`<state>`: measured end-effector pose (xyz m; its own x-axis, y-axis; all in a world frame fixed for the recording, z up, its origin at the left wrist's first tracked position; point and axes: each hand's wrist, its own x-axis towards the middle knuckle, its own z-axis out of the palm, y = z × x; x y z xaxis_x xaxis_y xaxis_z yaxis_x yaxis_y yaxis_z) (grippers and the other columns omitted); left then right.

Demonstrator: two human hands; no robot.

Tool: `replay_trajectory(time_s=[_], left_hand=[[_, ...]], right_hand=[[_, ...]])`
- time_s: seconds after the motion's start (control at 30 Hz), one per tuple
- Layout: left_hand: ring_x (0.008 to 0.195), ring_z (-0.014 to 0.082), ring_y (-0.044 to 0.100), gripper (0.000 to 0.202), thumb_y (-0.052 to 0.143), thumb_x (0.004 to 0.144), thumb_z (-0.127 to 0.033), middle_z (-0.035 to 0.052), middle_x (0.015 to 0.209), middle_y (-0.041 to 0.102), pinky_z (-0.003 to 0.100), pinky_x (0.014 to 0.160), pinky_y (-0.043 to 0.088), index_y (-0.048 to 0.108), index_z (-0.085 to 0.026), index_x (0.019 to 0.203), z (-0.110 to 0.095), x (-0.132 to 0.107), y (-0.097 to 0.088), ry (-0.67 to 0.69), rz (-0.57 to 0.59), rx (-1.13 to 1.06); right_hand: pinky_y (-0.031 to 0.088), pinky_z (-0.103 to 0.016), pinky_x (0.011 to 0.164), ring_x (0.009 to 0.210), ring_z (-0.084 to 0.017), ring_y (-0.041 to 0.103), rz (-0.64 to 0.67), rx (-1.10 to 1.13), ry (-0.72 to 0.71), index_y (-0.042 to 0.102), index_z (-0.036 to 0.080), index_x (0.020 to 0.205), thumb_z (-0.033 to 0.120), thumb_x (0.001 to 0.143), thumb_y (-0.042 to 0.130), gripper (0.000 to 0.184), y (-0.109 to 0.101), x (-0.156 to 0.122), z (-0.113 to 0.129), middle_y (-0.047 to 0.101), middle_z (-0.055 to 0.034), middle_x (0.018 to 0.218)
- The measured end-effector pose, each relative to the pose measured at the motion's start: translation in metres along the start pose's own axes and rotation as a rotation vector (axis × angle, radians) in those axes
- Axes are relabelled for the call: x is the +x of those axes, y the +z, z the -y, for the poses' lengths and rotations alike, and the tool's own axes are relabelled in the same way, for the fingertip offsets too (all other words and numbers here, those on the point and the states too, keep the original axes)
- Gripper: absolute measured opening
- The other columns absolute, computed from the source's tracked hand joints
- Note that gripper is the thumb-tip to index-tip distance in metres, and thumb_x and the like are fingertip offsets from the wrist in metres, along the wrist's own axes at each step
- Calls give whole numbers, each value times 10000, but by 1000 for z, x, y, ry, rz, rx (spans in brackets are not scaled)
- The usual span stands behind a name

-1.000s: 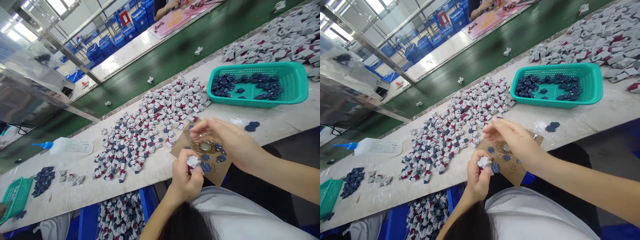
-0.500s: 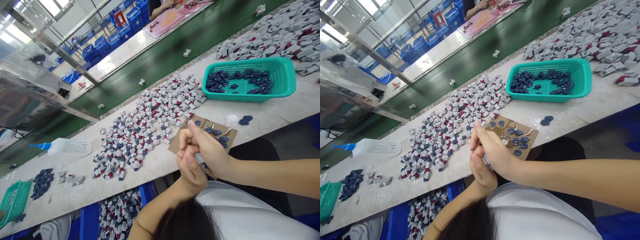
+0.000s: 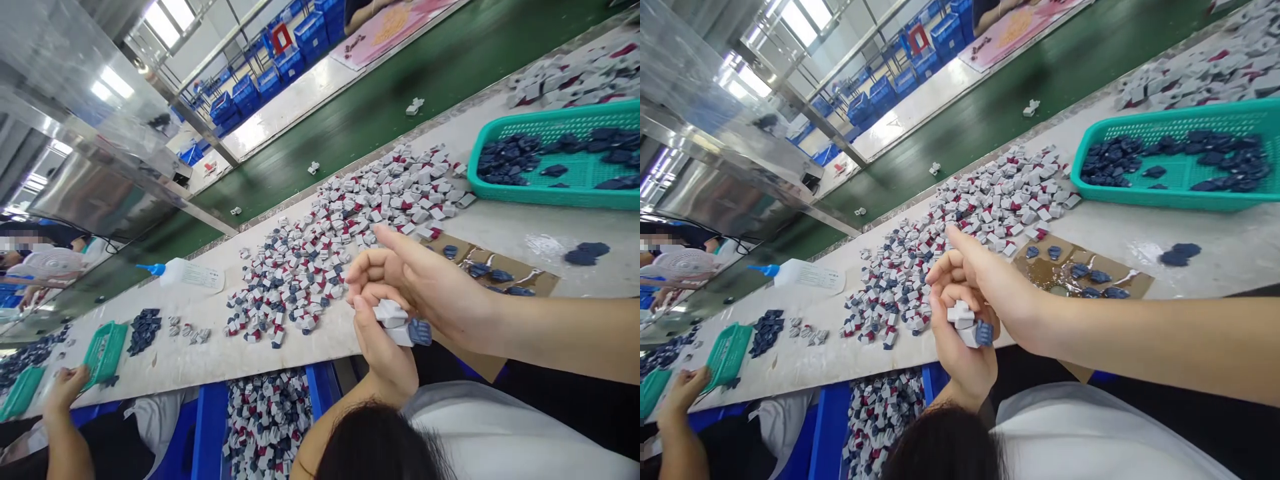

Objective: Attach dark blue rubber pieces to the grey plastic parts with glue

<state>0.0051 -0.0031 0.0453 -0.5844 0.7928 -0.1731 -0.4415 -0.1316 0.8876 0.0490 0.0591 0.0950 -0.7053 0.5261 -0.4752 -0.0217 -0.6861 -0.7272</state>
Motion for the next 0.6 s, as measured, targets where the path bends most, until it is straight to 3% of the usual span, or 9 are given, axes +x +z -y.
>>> replay_trajectory(time_s=[0.07, 0.17, 0.23, 0.3, 0.37, 0.43, 0.5, 0.57, 0.6], left_hand=[[513, 133, 456, 539, 419, 811, -666, -2, 519, 465, 256, 531, 407, 520, -196, 567, 4, -4, -1, 19, -6, 14], [700, 167, 567, 504, 364, 886, -600, 34, 694, 589, 284, 695, 469, 573, -200, 662, 21, -15, -9, 92, -159, 174], [758, 179, 593, 473, 331, 918, -568, 50, 792, 619, 292, 727, 480, 597, -205, 773, 34, -20, -19, 165, -250, 305], [778, 183, 610, 499, 219, 962, -512, 74, 857, 633, 296, 712, 490, 596, -201, 863, 42, -19, -33, 306, -198, 509], [745, 186, 617, 598, 111, 957, -533, 92, 836, 640, 305, 681, 499, 593, -193, 867, 40, -9, -54, 465, -25, 739], [666, 196, 602, 628, 180, 898, -655, 87, 740, 628, 323, 636, 501, 588, -183, 826, 29, 8, -81, 578, 73, 925], [713, 233, 609, 523, 432, 823, -673, 98, 734, 633, 371, 684, 506, 578, -171, 819, 15, 27, -112, 640, -8, 1046], [1006, 327, 587, 310, 591, 819, -471, 173, 952, 656, 500, 881, 450, 577, -161, 839, 1, 45, -142, 673, -139, 1196], [1185, 375, 490, 206, 597, 827, -359, 205, 1126, 618, 581, 970, 365, 588, -160, 878, -5, 52, -154, 664, -173, 1290]], right_hand=[[451, -194, 542, 594, -110, 544, 27, -57, -68, 571, 166, 761, 783, 706, 448, 631, 3, -2, -2, 629, -56, 734], [460, -188, 565, 586, -113, 576, 1, -211, -238, 566, 161, 688, 787, 737, 419, 645, 7, -4, -14, 633, -55, 636], [467, -188, 581, 592, -112, 592, -33, -328, -376, 561, 166, 661, 744, 821, 332, 641, 8, -2, -25, 623, -43, 603], [484, -191, 592, 595, -106, 605, -32, -500, -495, 548, 173, 686, 640, 923, 156, 654, 5, 6, -37, 622, -31, 611], [508, -206, 618, 636, -107, 624, -14, -721, -595, 554, 173, 780, 521, 968, 34, 653, -3, 20, -48, 637, -28, 667], [523, -243, 674, 749, -126, 643, -23, -927, -683, 568, 170, 917, 477, 984, 73, 586, -16, 40, -57, 663, -46, 798], [522, -330, 778, 924, -186, 629, -42, -1076, -756, 571, 162, 1059, 507, 969, 225, 497, -31, 61, -66, 657, -96, 989], [463, -471, 910, 1120, -284, 549, -29, -1240, -852, 560, 145, 1168, 583, 912, 348, 550, -42, 83, -78, 585, -162, 1195], [403, -536, 971, 1212, -332, 476, -1, -1321, -908, 550, 148, 1216, 639, 863, 406, 622, -45, 93, -84, 522, -180, 1292]])
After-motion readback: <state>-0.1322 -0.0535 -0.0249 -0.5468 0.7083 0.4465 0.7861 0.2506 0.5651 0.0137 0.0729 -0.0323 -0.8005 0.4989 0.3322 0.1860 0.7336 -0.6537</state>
